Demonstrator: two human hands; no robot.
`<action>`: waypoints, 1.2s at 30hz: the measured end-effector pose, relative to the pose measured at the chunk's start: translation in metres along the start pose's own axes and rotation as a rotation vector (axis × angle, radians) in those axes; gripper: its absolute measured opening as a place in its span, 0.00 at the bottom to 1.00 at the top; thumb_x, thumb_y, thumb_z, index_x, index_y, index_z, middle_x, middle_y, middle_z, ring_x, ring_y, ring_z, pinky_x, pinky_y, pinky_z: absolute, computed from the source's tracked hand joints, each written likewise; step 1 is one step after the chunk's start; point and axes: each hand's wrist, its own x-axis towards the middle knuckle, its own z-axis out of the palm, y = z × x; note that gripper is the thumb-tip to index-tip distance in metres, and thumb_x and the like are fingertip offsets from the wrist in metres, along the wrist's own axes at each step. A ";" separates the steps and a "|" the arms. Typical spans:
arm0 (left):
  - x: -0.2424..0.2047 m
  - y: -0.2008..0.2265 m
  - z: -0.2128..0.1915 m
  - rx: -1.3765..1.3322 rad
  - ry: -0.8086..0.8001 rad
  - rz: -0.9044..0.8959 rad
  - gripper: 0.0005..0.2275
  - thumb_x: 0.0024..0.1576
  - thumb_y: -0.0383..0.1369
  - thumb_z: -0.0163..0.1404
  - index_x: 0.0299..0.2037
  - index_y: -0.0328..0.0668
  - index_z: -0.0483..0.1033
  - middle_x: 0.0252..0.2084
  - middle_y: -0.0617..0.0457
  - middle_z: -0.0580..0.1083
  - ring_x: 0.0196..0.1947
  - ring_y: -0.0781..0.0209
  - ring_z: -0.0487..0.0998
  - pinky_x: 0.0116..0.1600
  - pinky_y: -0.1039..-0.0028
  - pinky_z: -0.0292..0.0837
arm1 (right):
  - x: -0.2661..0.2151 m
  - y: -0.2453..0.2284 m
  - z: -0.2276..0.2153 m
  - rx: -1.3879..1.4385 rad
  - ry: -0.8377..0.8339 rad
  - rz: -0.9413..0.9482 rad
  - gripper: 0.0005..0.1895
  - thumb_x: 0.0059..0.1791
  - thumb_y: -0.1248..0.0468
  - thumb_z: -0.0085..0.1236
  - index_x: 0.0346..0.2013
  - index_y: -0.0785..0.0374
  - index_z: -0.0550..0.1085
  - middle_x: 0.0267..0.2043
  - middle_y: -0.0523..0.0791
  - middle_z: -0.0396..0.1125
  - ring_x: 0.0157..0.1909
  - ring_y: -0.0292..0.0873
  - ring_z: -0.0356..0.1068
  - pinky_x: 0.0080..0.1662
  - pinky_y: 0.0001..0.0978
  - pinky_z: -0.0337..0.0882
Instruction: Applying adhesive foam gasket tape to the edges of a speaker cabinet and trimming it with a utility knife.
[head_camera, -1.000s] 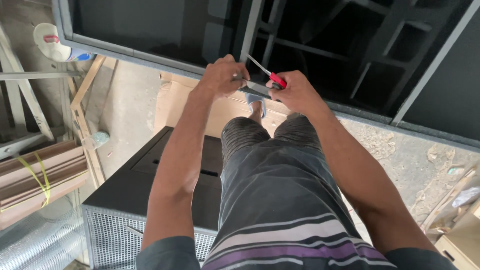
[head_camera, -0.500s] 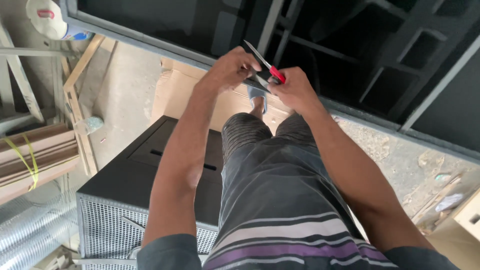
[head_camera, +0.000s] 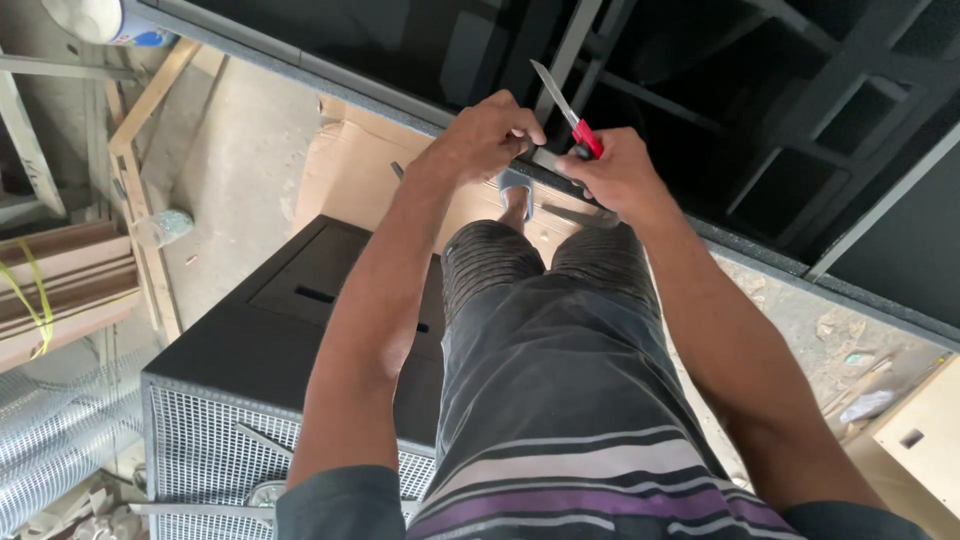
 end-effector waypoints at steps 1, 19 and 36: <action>-0.001 0.002 0.000 0.037 -0.001 0.011 0.11 0.58 0.25 0.55 0.45 0.53 0.86 0.43 0.56 0.71 0.37 0.62 0.78 0.44 0.72 0.75 | 0.002 0.005 0.003 0.043 -0.011 0.015 0.07 0.49 0.66 0.65 0.29 0.65 0.75 0.20 0.40 0.61 0.19 0.33 0.59 0.23 0.23 0.59; -0.001 0.002 0.007 0.170 0.043 0.063 0.13 0.55 0.22 0.57 0.43 0.54 0.88 0.42 0.57 0.71 0.36 0.63 0.78 0.42 0.72 0.76 | 0.006 0.000 0.006 -0.313 0.004 -0.021 0.11 0.51 0.60 0.69 0.34 0.64 0.77 0.20 0.40 0.63 0.20 0.34 0.59 0.26 0.27 0.62; 0.000 0.001 0.014 0.250 0.061 0.057 0.08 0.53 0.29 0.65 0.41 0.55 0.88 0.38 0.59 0.68 0.39 0.64 0.72 0.50 0.66 0.63 | 0.014 0.013 0.010 -0.341 0.011 -0.040 0.14 0.51 0.60 0.70 0.31 0.65 0.75 0.19 0.41 0.63 0.18 0.36 0.59 0.25 0.29 0.63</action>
